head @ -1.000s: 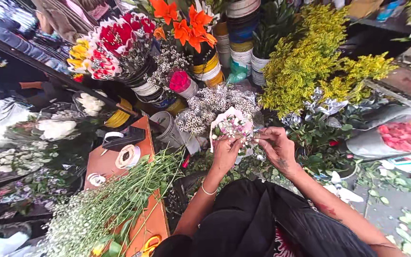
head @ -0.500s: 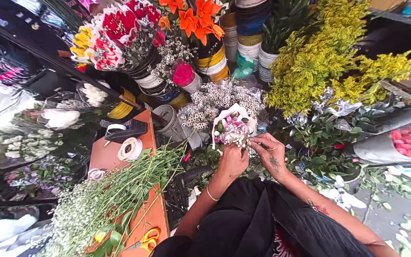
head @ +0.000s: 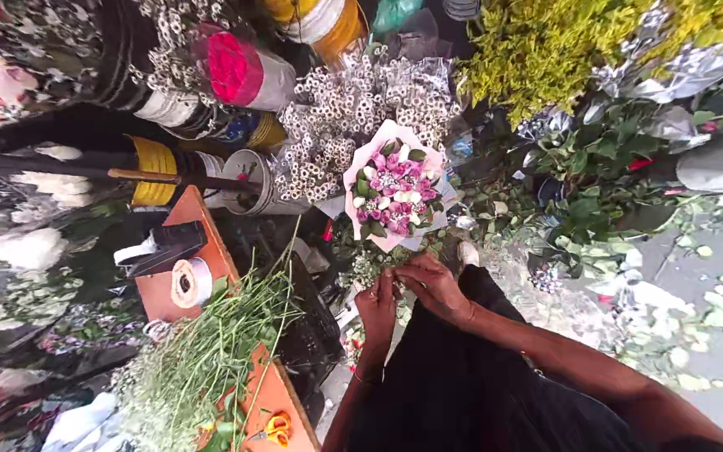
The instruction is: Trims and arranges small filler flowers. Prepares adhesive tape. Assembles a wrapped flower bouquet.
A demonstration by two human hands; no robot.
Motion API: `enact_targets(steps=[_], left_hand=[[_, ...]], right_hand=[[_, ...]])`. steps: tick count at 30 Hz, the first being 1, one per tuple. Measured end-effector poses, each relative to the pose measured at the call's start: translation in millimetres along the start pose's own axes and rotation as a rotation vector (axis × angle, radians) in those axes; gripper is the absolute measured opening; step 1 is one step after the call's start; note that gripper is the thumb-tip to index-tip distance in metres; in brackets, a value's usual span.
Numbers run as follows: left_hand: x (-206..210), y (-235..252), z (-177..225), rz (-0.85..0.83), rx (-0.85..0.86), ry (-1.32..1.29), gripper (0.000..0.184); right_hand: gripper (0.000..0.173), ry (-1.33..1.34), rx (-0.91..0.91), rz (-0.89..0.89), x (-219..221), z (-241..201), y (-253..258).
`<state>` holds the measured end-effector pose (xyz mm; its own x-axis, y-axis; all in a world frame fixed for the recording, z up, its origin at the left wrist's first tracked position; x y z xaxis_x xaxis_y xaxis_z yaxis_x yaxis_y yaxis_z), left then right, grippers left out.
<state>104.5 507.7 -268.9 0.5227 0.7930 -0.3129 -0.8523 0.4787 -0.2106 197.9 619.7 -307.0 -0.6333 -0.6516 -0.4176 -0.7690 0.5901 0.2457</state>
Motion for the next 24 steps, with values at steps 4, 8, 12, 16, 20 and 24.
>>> enact_targets(steps=[4, 8, 12, 16, 20, 24], left_hand=[[10, 12, -34, -0.008, 0.095, 0.179, 0.031], [30, 13, -56, -0.052, 0.08, 0.307, 0.03], [59, 15, -58, -0.113, 0.11, 0.338, 0.035], [76, 23, -59, -0.195, 0.146, 0.229, 0.032], [81, 31, -65, -0.56, -0.011, -0.331, 0.051], [82, 39, -63, -0.636, 0.029, -0.361, 0.026]], right_hand=[[0.048, 0.113, 0.128, -0.354, 15, 43, -18], [0.032, 0.043, 0.167, -0.373, 19, 60, -37], [0.022, -0.039, 0.18, -0.335, 16, 83, -42], [0.021, 0.058, 0.183, -0.256, 1, 103, -37], [0.019, 0.305, 0.305, -0.08, -14, 114, -36], [0.015, 0.485, 0.238, -0.135, -17, 110, -39]])
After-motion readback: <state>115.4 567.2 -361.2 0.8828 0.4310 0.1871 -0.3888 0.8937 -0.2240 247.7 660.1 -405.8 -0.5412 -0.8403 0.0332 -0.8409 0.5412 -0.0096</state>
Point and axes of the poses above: each hand's wrist, its own y-axis towards the middle knuckle, its own x-axis out of the palm, z = x × y, the point moved 4 cm from there along y, towards the middle knuckle, and after that the axes turned 14 degrees about -y, right-handed, at the moved point
